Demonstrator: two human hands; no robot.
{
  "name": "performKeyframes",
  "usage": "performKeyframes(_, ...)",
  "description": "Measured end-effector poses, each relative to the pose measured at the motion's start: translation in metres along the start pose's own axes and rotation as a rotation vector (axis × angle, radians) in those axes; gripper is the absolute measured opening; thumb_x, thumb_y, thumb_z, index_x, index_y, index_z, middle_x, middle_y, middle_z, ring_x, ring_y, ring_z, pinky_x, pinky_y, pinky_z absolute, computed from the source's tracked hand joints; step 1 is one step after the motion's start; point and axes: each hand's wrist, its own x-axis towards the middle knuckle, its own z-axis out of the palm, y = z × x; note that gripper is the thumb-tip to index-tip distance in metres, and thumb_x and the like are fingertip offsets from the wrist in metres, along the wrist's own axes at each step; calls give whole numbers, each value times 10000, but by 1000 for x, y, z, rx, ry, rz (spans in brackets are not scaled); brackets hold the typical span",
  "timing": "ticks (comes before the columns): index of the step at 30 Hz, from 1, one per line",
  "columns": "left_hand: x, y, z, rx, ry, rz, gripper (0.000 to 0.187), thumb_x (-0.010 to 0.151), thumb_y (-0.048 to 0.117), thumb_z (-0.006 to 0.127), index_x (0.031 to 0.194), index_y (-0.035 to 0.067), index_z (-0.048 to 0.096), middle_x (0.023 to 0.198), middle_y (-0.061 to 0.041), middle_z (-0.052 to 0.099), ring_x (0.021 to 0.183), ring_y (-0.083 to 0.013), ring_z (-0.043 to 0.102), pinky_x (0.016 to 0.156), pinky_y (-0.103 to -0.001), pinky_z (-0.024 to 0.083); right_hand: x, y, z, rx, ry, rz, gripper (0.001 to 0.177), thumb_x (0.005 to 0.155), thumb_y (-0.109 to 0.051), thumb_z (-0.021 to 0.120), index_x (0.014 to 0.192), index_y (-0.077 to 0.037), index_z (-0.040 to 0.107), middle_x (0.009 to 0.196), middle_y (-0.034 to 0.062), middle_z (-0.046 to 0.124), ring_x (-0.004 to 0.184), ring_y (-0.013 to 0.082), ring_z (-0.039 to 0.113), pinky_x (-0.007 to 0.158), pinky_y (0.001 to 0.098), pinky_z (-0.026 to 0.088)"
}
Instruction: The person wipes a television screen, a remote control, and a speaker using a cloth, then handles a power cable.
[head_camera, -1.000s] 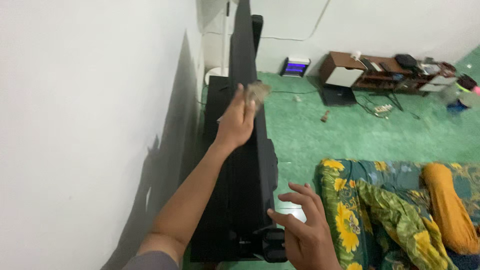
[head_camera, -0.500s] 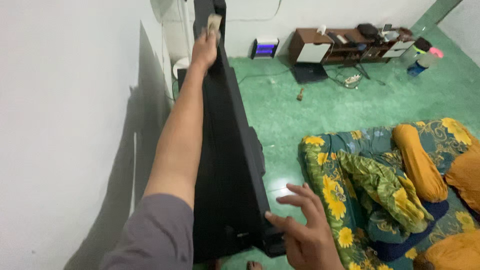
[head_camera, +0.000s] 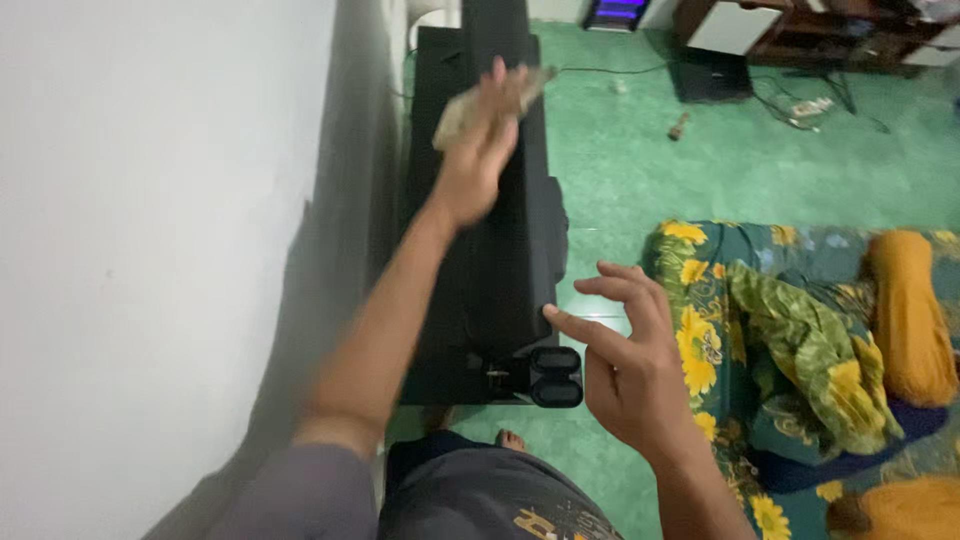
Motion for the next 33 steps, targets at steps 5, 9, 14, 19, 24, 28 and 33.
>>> performKeyframes(5, -91, 128, 39, 119, 73, -272, 532, 1156, 197, 400, 1672, 134, 282, 1792, -61, 130, 1676, -260, 114, 1366, -439, 111, 5, 11, 2, 85, 23, -88, 521, 728, 148, 542, 1093, -144, 772, 1217, 127, 633, 1323, 390, 556, 1085, 506, 459)
performKeyframes(9, -147, 169, 65, 313, 121, -287, 507, 1172, 212, 354, 1667, 115, 301, 1793, -93, 134, 1685, -294, 81, 1374, -457, 100, 7, 18, 4, 111, 5, -135, 493, 764, 161, 544, 1098, -123, 769, 1214, 133, 624, 1334, 382, 551, 1092, 506, 455)
performKeyframes(14, -211, 144, 105, 204, 247, -296, 548, 1186, 251, 296, 1677, 43, 166, 1775, -160, 53, 1656, -343, 20, 1344, -469, 92, 8, 31, 13, 123, 4, -186, 461, 819, 166, 545, 1119, -108, 762, 1206, 130, 623, 1331, 377, 573, 1067, 503, 481)
performKeyframes(19, -209, 122, 125, 21, 508, -395, 583, 1167, 306, 274, 1669, 39, 141, 1766, -146, 105, 1643, -324, 139, 1321, -439, 187, 10, 36, 13, 119, -8, -249, 442, 864, 171, 538, 1120, -112, 762, 1219, 147, 621, 1334, 384, 571, 1054, 502, 493)
performKeyframes(24, -156, 156, 100, -61, 487, -353, 552, 1177, 300, 250, 1658, 31, 224, 1754, -172, 220, 1650, -326, 206, 1343, -432, 191, 10, 34, 13, 91, 0, -227, 443, 863, 179, 528, 1111, -100, 766, 1214, 139, 636, 1328, 374, 577, 1032, 487, 502)
performKeyframes(28, -129, 197, 93, 378, 236, -73, 504, 1199, 295, 306, 1659, 90, 314, 1722, -135, 251, 1651, -292, 187, 1381, -464, 128, 8, 30, 18, 99, 37, -189, 371, 871, 156, 550, 1080, -82, 743, 1223, 143, 627, 1318, 360, 585, 1034, 483, 502)
performKeyframes(33, -162, 181, 99, 280, 253, -81, 520, 1193, 290, 313, 1667, 79, 280, 1767, -162, 216, 1692, -355, 161, 1397, -530, 144, 1, 26, 18, 56, 46, -108, 351, 862, 161, 541, 1046, -67, 735, 1247, 138, 637, 1339, 367, 575, 1056, 491, 480)
